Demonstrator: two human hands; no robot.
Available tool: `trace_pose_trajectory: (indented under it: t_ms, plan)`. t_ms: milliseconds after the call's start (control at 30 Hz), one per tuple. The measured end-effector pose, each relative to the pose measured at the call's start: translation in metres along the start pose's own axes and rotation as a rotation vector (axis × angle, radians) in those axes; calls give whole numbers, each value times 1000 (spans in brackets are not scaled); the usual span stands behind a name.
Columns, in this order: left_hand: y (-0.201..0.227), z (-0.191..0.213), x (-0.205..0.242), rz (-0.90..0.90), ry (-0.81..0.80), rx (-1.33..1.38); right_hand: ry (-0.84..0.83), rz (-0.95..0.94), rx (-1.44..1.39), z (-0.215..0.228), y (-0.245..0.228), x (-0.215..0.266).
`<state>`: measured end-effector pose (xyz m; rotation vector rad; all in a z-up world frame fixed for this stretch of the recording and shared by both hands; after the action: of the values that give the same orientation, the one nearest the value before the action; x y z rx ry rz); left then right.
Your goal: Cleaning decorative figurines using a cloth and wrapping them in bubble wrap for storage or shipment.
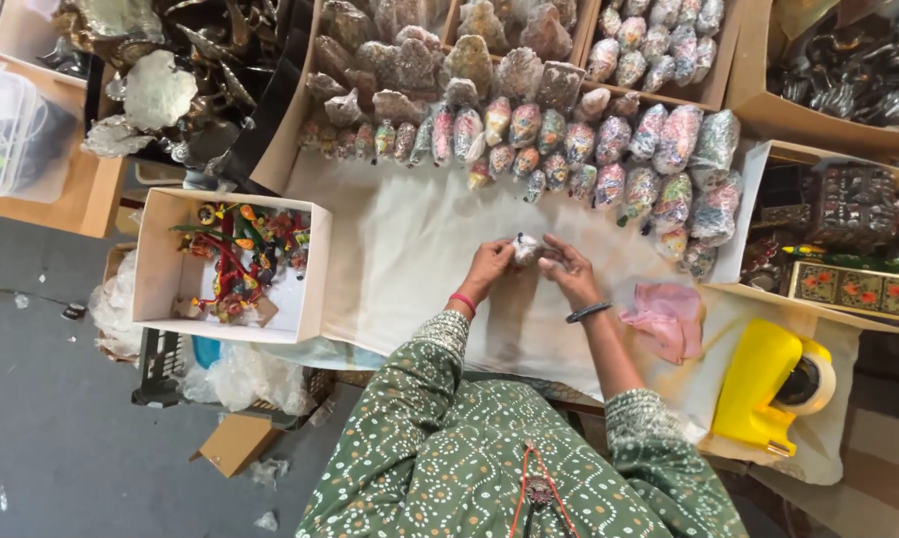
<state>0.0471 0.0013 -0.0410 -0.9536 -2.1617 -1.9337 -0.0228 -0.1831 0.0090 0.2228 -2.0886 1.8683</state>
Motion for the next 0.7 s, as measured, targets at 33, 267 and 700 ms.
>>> trace_pose_trajectory:
  t_ms: [33,267,700]
  plan:
    - [-2,1,-2,3,-6,0,7,-2,0,-9,-3,6]
    - [14,0,14,98,-67,246,419,275,266,-63,-27,34]
    - [30,-3,17,73,-107,154,452,229,130,-46,-2,17]
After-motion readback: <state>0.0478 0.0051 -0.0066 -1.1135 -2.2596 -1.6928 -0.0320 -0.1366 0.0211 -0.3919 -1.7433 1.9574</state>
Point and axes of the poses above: each hand's wrist, its own x-axis away from the middle knuckle, its own z-axis out of the back of the hand, y = z × x, the point moved 2 cm from there along -x, towards the middle knuckle, and after that the axes turned 5 degrees about x, right-handed, at the moved point
